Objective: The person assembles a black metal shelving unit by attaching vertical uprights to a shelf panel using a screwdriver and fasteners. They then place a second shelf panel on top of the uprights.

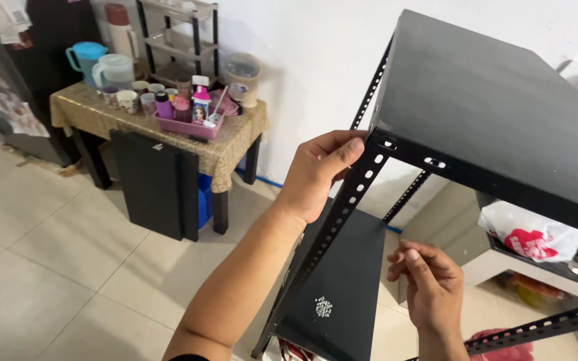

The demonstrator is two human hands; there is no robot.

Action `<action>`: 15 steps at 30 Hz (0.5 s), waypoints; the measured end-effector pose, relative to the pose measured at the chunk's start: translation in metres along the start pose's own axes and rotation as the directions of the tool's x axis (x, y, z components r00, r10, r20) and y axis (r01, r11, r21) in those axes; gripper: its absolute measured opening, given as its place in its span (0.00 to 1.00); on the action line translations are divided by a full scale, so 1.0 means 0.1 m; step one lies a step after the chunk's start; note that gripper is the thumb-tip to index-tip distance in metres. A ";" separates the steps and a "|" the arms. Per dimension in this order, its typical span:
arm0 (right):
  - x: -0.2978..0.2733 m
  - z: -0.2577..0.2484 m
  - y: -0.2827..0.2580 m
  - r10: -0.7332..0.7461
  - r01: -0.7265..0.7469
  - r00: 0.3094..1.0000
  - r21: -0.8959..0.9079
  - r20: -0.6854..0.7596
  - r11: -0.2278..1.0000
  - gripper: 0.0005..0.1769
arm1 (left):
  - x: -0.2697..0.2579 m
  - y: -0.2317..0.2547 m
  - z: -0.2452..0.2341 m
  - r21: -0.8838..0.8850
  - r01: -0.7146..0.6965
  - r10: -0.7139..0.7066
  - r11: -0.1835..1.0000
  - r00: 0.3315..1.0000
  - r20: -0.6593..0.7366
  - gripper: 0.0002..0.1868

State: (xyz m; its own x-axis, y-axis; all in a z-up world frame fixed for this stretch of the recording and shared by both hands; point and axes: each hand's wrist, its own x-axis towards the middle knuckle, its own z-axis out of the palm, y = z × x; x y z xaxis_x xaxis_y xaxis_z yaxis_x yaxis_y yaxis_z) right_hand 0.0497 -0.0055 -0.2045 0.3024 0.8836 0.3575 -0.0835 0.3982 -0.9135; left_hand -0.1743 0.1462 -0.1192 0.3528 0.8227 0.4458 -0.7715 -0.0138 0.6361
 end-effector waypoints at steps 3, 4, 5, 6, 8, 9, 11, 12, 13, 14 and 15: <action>-0.01 -0.02 0.04 0.016 -0.016 0.999 -0.009 -0.031 1.000 0.09 | 0.02 0.02 0.00 -0.019 0.028 -0.028 0.999 1.000 0.010 0.18; -0.02 -0.04 0.05 0.019 -0.020 0.999 -0.011 -0.040 1.000 0.09 | 0.02 0.04 0.00 -0.036 0.055 -0.055 0.998 0.998 0.015 0.18; -0.04 -0.06 0.07 0.026 -0.027 0.998 -0.015 -0.051 1.000 0.10 | 0.02 0.05 -0.01 -0.051 0.082 -0.081 0.995 0.996 0.020 0.17; -0.05 -0.09 0.08 0.032 -0.034 0.998 -0.018 -0.061 0.999 0.10 | 0.03 0.06 -0.01 -0.067 0.109 -0.108 0.992 0.994 0.025 0.17; -0.09 -0.14 0.11 0.041 -0.042 0.996 -0.016 -0.081 0.999 0.10 | 0.03 0.10 -0.01 -0.098 0.143 -0.139 0.985 0.989 0.041 0.17; -0.11 -0.18 0.13 0.044 -0.045 0.995 -0.011 -0.092 0.999 0.10 | 0.04 0.12 -0.01 -0.113 0.159 -0.155 0.981 0.987 0.048 0.17; -0.17 -0.27 0.18 0.059 -0.059 0.992 -0.003 -0.111 0.998 0.10 | 0.06 0.13 -0.02 -0.175 0.202 -0.186 0.964 0.977 0.103 0.17; -0.21 -0.32 0.21 0.071 -0.071 0.990 0.000 -0.120 0.997 0.10 | 0.07 0.14 -0.02 -0.206 0.225 -0.202 0.952 0.971 0.130 0.17; -0.25 -0.37 0.24 0.082 -0.082 0.988 0.005 -0.127 0.997 0.10 | 0.08 0.14 -0.02 -0.169 0.226 -0.210 0.960 0.972 0.104 0.17; -0.29 -0.43 0.27 0.120 -0.120 0.979 0.012 -0.162 0.993 0.10 | 0.09 0.14 -0.01 -0.130 0.227 -0.218 0.965 0.973 0.079 0.16; -0.35 -0.48 0.30 0.159 -0.157 0.968 0.023 -0.194 0.987 0.10 | 0.10 0.14 -0.01 -0.089 0.228 -0.224 0.969 0.973 0.051 0.16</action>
State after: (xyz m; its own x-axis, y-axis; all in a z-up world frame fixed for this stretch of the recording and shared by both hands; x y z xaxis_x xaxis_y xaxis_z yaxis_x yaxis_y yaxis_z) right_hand 0.0827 -0.0360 -0.2536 0.4637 0.8708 0.1632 -0.1520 0.2597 -0.9537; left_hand -0.1816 0.1549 -0.1066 0.5436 0.7745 0.3235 -0.7148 0.2251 0.6621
